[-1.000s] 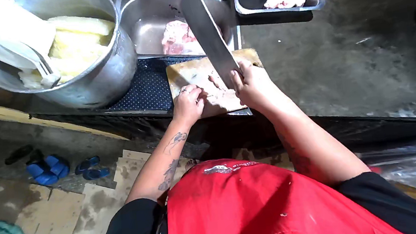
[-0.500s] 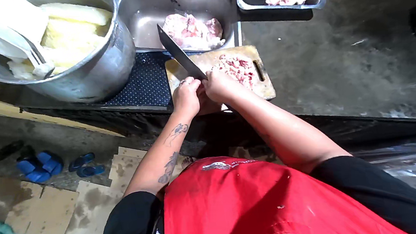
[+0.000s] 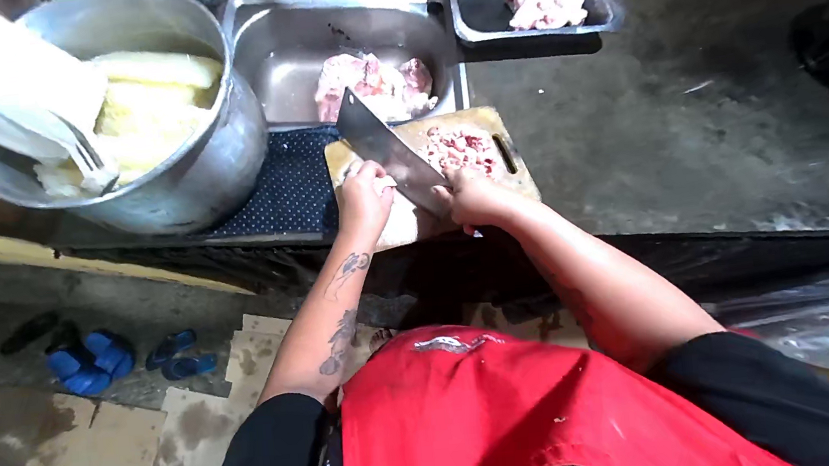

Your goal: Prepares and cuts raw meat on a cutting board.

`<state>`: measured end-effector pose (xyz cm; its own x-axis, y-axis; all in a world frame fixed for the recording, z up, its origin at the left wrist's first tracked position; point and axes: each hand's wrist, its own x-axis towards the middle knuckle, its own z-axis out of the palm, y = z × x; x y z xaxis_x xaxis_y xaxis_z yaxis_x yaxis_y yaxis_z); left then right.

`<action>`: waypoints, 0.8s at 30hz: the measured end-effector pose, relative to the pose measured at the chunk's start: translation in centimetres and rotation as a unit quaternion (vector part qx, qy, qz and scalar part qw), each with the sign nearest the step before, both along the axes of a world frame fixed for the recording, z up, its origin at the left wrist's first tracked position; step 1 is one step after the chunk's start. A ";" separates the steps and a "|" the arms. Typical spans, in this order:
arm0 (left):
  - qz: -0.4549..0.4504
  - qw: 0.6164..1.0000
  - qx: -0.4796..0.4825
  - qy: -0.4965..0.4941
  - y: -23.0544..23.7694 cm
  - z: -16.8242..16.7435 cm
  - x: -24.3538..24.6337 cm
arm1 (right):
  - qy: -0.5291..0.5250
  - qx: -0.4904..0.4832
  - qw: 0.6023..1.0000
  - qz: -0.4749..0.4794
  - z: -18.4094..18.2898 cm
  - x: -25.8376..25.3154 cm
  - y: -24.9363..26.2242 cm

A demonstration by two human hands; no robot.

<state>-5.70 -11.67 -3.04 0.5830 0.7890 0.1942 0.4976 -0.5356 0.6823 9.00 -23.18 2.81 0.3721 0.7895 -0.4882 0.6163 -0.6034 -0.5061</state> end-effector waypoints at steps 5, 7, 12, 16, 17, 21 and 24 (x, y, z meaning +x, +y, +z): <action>-0.045 0.997 0.067 0.002 -1.3 -0.6 2.5 | -0.025 0.002 0.998 -0.066 -0.3 2.1 -2.0; -0.061 0.993 0.099 0.019 -1.6 -1.5 3.1 | -0.034 0.003 0.997 -0.074 -0.3 2.8 -2.5; -0.054 0.997 0.061 0.006 -0.7 -1.3 2.9 | -0.059 0.011 0.997 -0.058 0.0 1.2 -4.0; -0.104 0.994 0.042 0.005 -1.1 -1.2 2.5 | -0.079 -0.008 0.997 -0.018 0.0 0.3 -3.8; -0.118 0.992 0.050 -0.001 -1.3 -1.3 2.4 | -0.071 -0.014 0.997 -0.008 0.1 0.5 -2.9; -0.173 0.973 0.145 -0.040 -1.4 -2.5 1.5 | -0.066 0.007 0.998 -0.001 0.4 0.7 2.5; -0.192 0.960 0.203 -0.012 -1.8 -3.1 0.2 | -0.064 0.032 0.997 0.014 0.1 1.8 5.7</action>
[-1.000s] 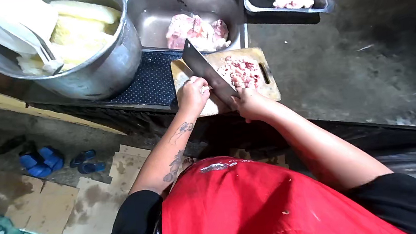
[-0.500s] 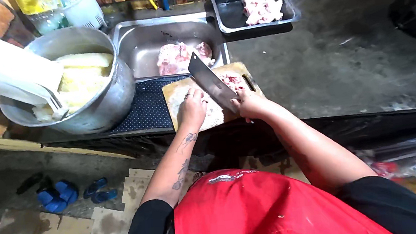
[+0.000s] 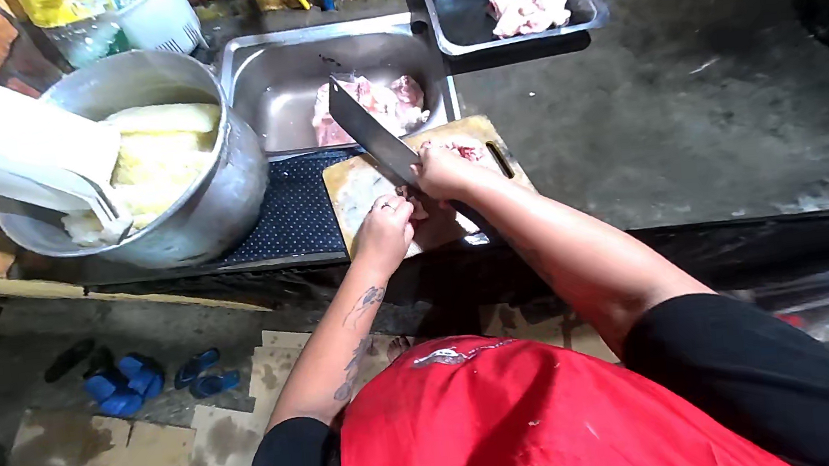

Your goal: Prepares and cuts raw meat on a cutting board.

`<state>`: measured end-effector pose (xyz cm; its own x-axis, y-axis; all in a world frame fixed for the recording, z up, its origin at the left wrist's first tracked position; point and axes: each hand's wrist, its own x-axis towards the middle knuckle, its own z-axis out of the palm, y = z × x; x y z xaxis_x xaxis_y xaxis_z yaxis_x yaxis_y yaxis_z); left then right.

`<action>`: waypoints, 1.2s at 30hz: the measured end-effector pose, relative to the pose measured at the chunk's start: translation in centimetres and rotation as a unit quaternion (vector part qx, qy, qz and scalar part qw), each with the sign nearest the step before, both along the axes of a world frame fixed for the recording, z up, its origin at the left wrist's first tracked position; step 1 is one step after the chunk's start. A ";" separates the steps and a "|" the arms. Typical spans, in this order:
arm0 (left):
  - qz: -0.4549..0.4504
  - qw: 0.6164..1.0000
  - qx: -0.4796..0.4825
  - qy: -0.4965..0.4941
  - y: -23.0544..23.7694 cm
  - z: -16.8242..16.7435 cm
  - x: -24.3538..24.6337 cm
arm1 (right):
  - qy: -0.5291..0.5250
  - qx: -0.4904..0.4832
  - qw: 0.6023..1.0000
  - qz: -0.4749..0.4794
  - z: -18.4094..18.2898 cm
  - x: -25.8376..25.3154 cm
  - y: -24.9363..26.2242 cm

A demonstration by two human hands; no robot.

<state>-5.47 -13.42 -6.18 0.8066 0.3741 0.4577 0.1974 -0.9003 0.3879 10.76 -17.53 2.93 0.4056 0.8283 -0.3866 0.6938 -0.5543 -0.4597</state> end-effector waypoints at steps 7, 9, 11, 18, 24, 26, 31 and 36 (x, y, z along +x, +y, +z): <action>0.031 0.996 -0.052 -0.059 -0.7 -0.6 -0.9 | 0.015 0.037 0.999 -0.016 0.9 -0.5 -5.4; 0.051 0.992 -0.083 -0.078 -0.7 -0.3 -0.7 | 0.008 0.050 0.999 -0.013 1.1 -1.4 -7.4; 0.054 0.992 -0.076 -0.083 -0.6 -0.4 -0.6 | -0.014 0.048 0.999 -0.011 0.6 -2.5 -8.6; 0.051 0.995 -0.071 -0.047 -0.5 -0.6 -0.8 | -0.095 0.076 0.992 0.017 1.9 -3.6 -9.2; 0.045 0.994 -0.091 -0.040 -0.6 -0.5 -1.0 | -0.087 0.106 0.991 -0.009 3.4 -4.6 -9.1; 0.031 0.994 -0.075 -0.069 -0.4 -0.7 -1.0 | -0.041 0.012 0.999 -0.022 0.3 -4.7 -9.0; 0.019 0.994 -0.086 -0.064 -0.2 -0.5 -0.8 | 0.008 -0.042 0.999 -0.016 -0.5 -4.0 -7.4; 0.018 0.995 -0.093 -0.042 -0.3 -0.2 -0.8 | -0.003 -0.006 1.000 0.000 -0.6 -3.5 -2.6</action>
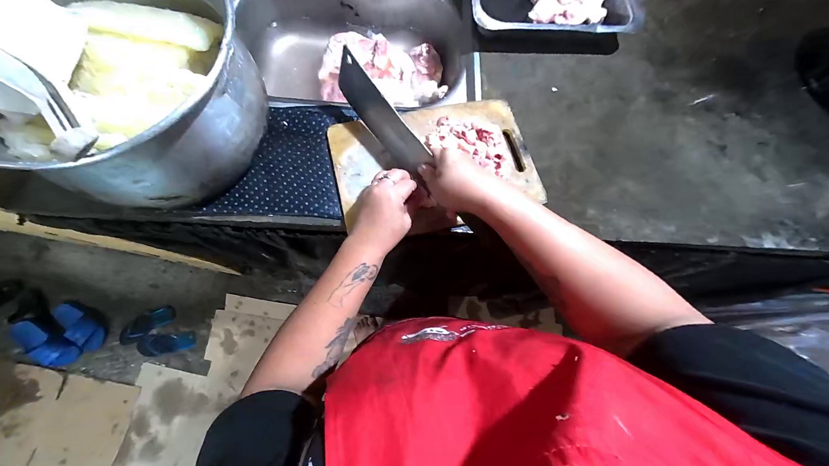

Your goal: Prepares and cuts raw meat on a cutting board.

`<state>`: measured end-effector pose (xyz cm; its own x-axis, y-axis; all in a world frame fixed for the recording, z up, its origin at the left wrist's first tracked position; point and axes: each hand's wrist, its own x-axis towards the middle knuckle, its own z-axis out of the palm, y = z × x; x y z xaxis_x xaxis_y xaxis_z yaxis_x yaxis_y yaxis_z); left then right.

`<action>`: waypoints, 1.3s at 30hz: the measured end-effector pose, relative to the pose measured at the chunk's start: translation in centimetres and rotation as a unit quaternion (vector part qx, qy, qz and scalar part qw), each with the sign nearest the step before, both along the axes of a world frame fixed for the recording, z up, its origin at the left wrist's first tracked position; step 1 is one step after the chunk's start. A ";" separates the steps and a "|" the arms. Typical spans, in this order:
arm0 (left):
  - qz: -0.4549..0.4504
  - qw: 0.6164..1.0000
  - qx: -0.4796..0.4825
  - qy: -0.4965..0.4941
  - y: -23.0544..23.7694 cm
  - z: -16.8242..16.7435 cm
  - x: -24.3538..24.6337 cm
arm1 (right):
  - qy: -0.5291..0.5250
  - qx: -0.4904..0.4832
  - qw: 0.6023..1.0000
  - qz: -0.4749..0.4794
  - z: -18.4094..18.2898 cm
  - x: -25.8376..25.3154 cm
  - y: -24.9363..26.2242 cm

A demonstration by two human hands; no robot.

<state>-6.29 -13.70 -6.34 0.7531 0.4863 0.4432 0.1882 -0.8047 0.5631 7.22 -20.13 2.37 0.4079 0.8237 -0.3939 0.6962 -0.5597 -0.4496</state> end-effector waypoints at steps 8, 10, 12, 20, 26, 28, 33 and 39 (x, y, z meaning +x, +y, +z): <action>0.005 1.000 0.003 0.010 0.3 -0.4 0.2 | -0.020 -0.031 0.999 -0.035 0.2 2.4 -7.1; 0.005 1.000 0.001 0.024 0.4 -0.5 0.0 | -0.049 -0.023 0.997 -0.048 0.0 3.4 -7.2; -0.003 1.000 0.000 0.012 0.4 -0.4 0.0 | -0.057 -0.017 0.996 -0.066 0.5 3.6 -6.4; 0.032 0.998 -0.038 -0.034 -0.3 -0.3 -0.7 | -0.077 0.137 0.987 -0.011 4.8 -0.1 -6.3; 0.014 0.999 -0.004 -0.051 -0.1 -0.4 -0.5 | -0.009 -0.037 0.999 -0.023 0.3 -1.6 -5.7; 0.030 0.999 -0.011 -0.039 -0.2 -0.3 -0.6 | -0.034 -0.061 0.998 -0.006 0.5 -2.1 -5.2; 0.046 0.997 -0.050 0.043 -0.1 1.0 -0.6 | -0.028 -0.048 0.998 0.013 0.6 -1.9 -2.2; 0.093 0.991 -0.086 0.038 -0.1 1.2 0.3 | -0.006 -0.025 1.000 0.001 0.0 -1.2 -3.9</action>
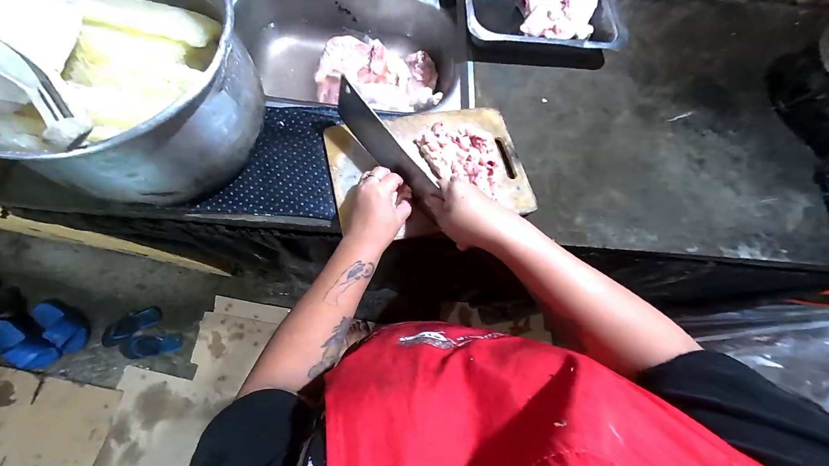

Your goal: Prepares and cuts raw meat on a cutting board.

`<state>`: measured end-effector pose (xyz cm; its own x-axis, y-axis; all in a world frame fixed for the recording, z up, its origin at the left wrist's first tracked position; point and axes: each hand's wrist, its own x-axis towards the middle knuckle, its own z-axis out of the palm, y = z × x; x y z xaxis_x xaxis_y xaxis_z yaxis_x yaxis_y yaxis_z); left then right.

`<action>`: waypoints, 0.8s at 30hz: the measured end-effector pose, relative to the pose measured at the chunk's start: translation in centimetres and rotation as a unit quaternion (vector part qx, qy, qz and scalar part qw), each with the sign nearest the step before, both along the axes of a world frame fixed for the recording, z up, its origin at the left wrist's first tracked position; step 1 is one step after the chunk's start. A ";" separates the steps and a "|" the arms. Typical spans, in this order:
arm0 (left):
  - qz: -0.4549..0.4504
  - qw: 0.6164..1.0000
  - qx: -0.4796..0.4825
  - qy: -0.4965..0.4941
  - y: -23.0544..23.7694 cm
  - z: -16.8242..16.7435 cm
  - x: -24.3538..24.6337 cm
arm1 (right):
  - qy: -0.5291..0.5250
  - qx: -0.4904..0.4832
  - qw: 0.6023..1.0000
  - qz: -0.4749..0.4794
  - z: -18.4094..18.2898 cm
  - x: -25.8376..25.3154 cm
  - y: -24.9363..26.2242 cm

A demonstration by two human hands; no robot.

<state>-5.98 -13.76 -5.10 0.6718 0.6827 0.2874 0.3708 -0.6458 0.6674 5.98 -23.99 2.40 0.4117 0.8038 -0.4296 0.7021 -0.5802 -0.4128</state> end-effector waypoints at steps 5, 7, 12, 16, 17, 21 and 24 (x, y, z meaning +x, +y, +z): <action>0.060 0.997 -0.043 0.023 1.3 1.2 0.1 | 0.039 -0.080 0.996 -0.025 1.7 1.2 -4.8; 0.091 0.994 -0.057 0.033 2.2 2.1 0.1 | 0.030 -0.090 0.995 -0.036 2.3 1.9 -5.3; 0.035 0.998 -0.004 0.049 1.1 1.6 2.3 | 0.004 -0.035 0.994 -0.105 1.4 3.6 -4.4; -0.021 0.999 0.016 0.021 1.2 0.4 2.1 | -0.012 -0.038 0.995 -0.093 1.4 3.3 -4.3; -0.016 1.000 -0.003 0.006 1.2 0.4 2.0 | -0.014 -0.041 0.995 -0.088 1.5 3.1 -4.5; -0.010 0.999 -0.045 0.017 1.6 1.0 2.5 | -0.026 -0.066 0.996 -0.059 2.0 2.4 -5.3; -0.038 0.998 -0.022 0.045 1.5 0.8 3.1 | -0.041 -0.071 0.995 -0.051 1.6 2.5 -4.6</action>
<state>-2.92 -12.24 -4.35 0.7436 0.6397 0.1945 0.3825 -0.6456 0.6610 8.48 -28.54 3.95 0.5253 0.6900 -0.4981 0.6649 -0.6980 -0.2658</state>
